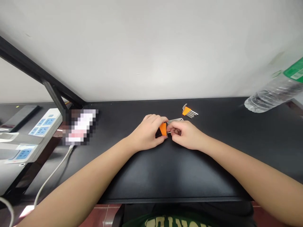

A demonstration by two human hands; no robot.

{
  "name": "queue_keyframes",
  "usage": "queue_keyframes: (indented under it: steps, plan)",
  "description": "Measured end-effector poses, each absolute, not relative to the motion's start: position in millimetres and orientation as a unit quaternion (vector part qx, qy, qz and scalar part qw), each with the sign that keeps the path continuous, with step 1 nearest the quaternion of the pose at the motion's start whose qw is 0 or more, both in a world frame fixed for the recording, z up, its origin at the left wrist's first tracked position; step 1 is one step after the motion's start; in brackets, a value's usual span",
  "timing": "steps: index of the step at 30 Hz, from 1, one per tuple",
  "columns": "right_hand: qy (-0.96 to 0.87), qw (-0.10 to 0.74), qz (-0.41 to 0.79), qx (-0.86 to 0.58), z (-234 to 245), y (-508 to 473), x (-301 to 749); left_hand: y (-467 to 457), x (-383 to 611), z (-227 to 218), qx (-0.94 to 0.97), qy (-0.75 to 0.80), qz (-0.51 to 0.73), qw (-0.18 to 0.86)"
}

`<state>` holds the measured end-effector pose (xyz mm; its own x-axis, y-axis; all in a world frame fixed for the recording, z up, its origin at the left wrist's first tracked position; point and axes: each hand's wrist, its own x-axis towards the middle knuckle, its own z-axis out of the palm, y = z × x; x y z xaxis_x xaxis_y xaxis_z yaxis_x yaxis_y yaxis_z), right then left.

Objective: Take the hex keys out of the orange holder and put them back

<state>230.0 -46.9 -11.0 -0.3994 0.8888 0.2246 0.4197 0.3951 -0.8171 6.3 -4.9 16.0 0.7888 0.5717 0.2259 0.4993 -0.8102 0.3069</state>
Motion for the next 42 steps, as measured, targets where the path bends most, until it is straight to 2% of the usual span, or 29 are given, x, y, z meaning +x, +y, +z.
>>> queue_keyframes:
  steps: [4, 10, 16, 21, 25, 29, 31, 35, 38, 42]
  plan:
    - [-0.765, 0.311, 0.336, -0.452, -8.1, -47.9, 231.0, -4.0, 6.1, 15.0, 0.941, 0.283, 0.148, 0.111]
    - [-0.708, 0.268, 0.426, -0.496, -6.3, -46.4, 231.8, -4.6, 7.6, 16.6, 0.943, 0.277, 0.144, 0.112]
    - [-0.726, 0.258, 0.392, -0.502, -0.5, -46.2, 239.1, -3.3, 5.8, 17.3, 0.94, 0.287, 0.147, 0.108]
    - [-0.685, 0.219, 0.404, -0.566, 5.8, -40.3, 254.5, 2.7, 1.7, 17.5, 0.938, 0.307, 0.141, 0.084]
    - [-0.703, 0.158, 0.363, -0.591, 8.3, -35.6, 259.1, 5.4, -1.3, 17.4, 0.935, 0.318, 0.13, 0.088]
    - [-0.728, 0.107, 0.254, -0.627, 11.0, -35.2, 260.8, 5.6, -2.9, 16.5, 0.935, 0.317, 0.128, 0.096]
    - [-0.748, 0.127, 0.175, -0.628, 9.6, -36.2, 262.3, 5.5, -2.9, 16.1, 0.935, 0.317, 0.128, 0.097]
    - [-0.809, 0.218, 0.033, -0.545, -4.5, -38.1, 258.8, 5.1, -1.8, 15.8, 0.935, 0.314, 0.132, 0.1]
    - [-0.832, 0.218, 0.04, -0.508, -19.6, -36.2, 249.4, 4.3, -0.7, 15.8, 0.936, 0.311, 0.137, 0.098]
    - [-0.808, 0.218, 0.079, -0.541, -33.0, -28.0, 239.9, 3.4, 0.1, 14.6, 0.933, 0.311, 0.144, 0.107]
